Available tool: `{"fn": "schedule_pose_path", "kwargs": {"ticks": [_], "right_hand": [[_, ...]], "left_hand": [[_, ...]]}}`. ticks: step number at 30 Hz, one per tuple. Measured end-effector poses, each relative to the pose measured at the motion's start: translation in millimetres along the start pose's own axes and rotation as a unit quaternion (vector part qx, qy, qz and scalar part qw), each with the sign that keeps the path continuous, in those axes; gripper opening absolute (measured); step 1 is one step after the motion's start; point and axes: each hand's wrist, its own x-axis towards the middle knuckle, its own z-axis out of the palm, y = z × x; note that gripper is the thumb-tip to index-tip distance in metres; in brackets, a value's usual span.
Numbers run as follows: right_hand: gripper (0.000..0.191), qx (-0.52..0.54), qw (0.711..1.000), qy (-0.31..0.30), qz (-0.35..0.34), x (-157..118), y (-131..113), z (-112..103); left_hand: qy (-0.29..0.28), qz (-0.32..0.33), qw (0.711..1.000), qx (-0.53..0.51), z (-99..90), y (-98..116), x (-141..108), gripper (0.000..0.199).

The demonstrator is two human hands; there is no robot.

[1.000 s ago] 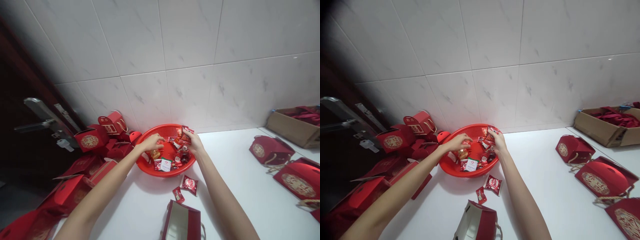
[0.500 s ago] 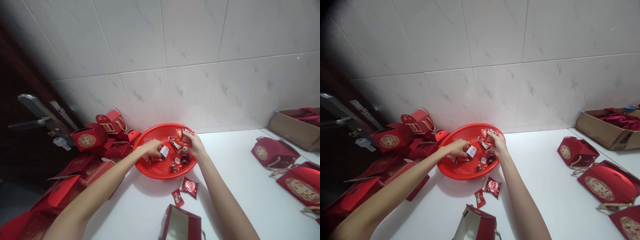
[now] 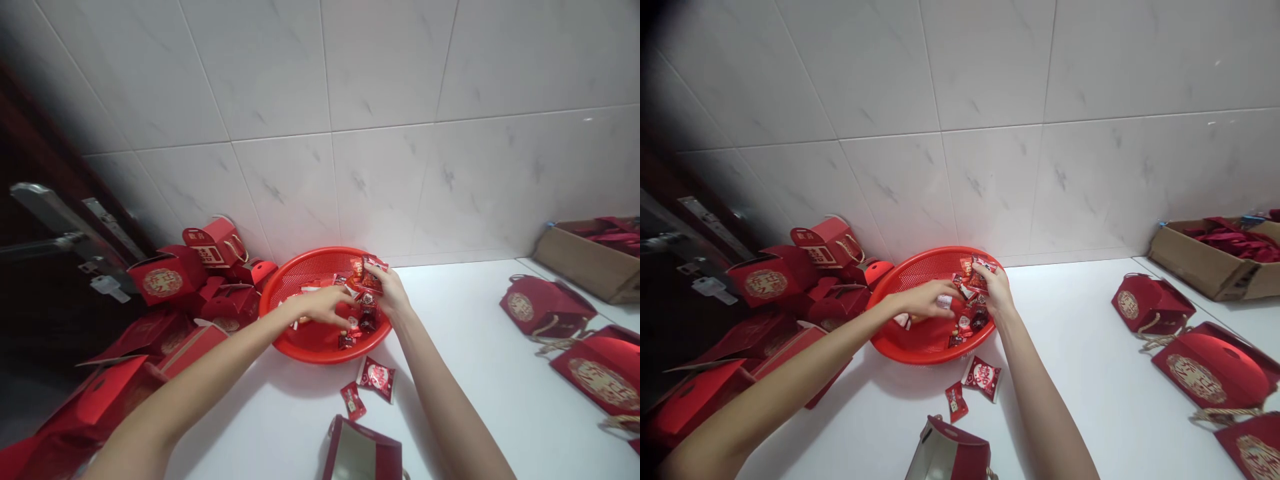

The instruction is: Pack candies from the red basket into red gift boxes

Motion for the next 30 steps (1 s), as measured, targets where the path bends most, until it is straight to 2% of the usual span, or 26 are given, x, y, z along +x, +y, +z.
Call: {"fn": "schedule_pose_path", "kwargs": {"ticks": [2, 4, 5, 7, 9, 11, 17, 22, 26, 30], "right_hand": [[0.019, 0.001, 1.000, 0.001, 0.005, 0.1, 0.3, -0.2], [0.020, 0.001, 1.000, -0.001, 0.004, 0.5, 0.8, -0.9], [0.021, 0.000, 1.000, 0.001, -0.001, 1.0, 1.2, -1.3], [0.021, -0.004, 1.000, 0.005, -0.011, 2.1, 2.0, -2.4], [0.022, -0.006, 1.000, 0.007, -0.011, 3.3, 2.9, -3.4], [0.024, -0.007, 1.000, 0.005, -0.005, 3.9, 3.3, -3.9], [0.022, -0.016, 1.000, 0.009, -0.005, 2.5, 2.8, -2.9], [0.023, -0.006, 1.000, 0.012, -0.010, 2.3, 2.5, -2.1], [0.024, -0.010, 1.000, 0.005, -0.018, 3.6, 3.4, -3.7], [0.022, -0.011, 0.999, 0.018, -0.033, 6.3, 4.6, -7.2]], "left_hand": [[-0.048, 0.063, 0.997, -0.002, 12.5, 17.1, 9.2, 0.045], [-0.089, 0.093, 0.991, 0.027, 22.4, 27.8, 17.6, 0.045], [-0.103, 0.086, 0.990, 0.049, 25.0, 30.0, 20.7, 0.045], [-0.119, 0.033, 0.988, 0.093, 24.3, 27.7, 23.6, 0.040], [-0.126, -0.043, 0.983, 0.123, 17.2, 18.6, 21.8, 0.035], [-0.127, -0.093, 0.979, 0.130, 7.0, 6.4, 16.3, 0.029], [-0.145, -0.106, 0.980, 0.085, -14.3, -23.8, -1.2, 0.025], [-0.105, -0.120, 0.986, 0.041, -16.3, -25.3, 5.3, 0.024], [-0.069, -0.070, 0.994, 0.045, -9.6, -10.1, 27.2, 0.033], [-0.044, -0.041, 0.997, 0.054, 4.1, 7.0, 50.8, 0.030]]}}
